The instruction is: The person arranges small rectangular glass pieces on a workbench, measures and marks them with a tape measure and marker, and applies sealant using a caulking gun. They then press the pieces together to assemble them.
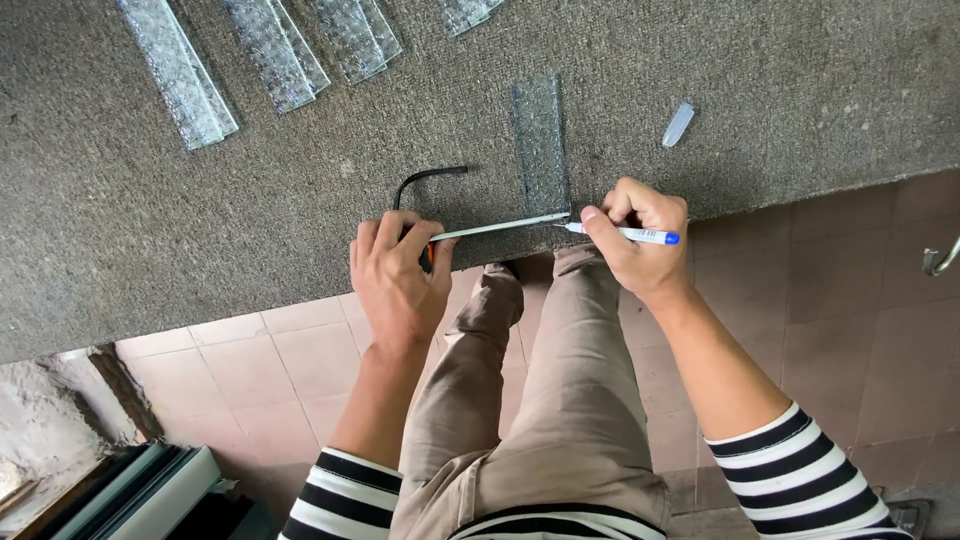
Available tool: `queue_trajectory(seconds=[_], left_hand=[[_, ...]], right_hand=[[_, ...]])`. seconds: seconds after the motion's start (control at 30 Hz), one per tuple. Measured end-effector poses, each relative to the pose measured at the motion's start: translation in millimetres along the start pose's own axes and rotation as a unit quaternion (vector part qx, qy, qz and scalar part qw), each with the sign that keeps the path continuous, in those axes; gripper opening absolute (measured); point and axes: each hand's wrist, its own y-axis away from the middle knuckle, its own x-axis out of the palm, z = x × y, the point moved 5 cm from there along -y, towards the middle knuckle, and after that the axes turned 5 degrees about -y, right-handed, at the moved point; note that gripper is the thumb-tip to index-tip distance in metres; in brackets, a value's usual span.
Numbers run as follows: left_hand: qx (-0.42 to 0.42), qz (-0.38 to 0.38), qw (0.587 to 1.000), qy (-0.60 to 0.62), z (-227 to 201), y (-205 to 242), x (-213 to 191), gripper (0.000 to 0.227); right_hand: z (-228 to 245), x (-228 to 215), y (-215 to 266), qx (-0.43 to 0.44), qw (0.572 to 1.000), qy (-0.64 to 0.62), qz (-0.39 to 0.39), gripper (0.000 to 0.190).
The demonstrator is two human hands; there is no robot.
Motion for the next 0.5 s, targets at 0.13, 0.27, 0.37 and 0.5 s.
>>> queue_trajectory(seconds=[0.13,0.27,0.37,0.5], left_hand=[[-0.001,0.004,1.000,0.000,0.0,0.3,0.5,0.016],[0.004,-0.006,1.000,-0.008,1.4,2.3,3.0,0.016],[0.005,-0.007,1.000,-0.009,0.9,2.5,3.0,0.016],[0.007,-0.008,1.000,-0.007,-0.1,1.4,1.5,0.016]], right_hand=[[-1.4,0.9,0.8,0.002,1.000,-0.002,-0.003,0.044],[-4.0,1.0,2.0,-0.007,1.000,0.007,0.000,0.043],[-2.0,1.1,1.2,-0.012,1.000,0.011,0.003,0.044],[-3.7,1.7,1.2,-0.011,1.000,0.012,0.005,0.043]])
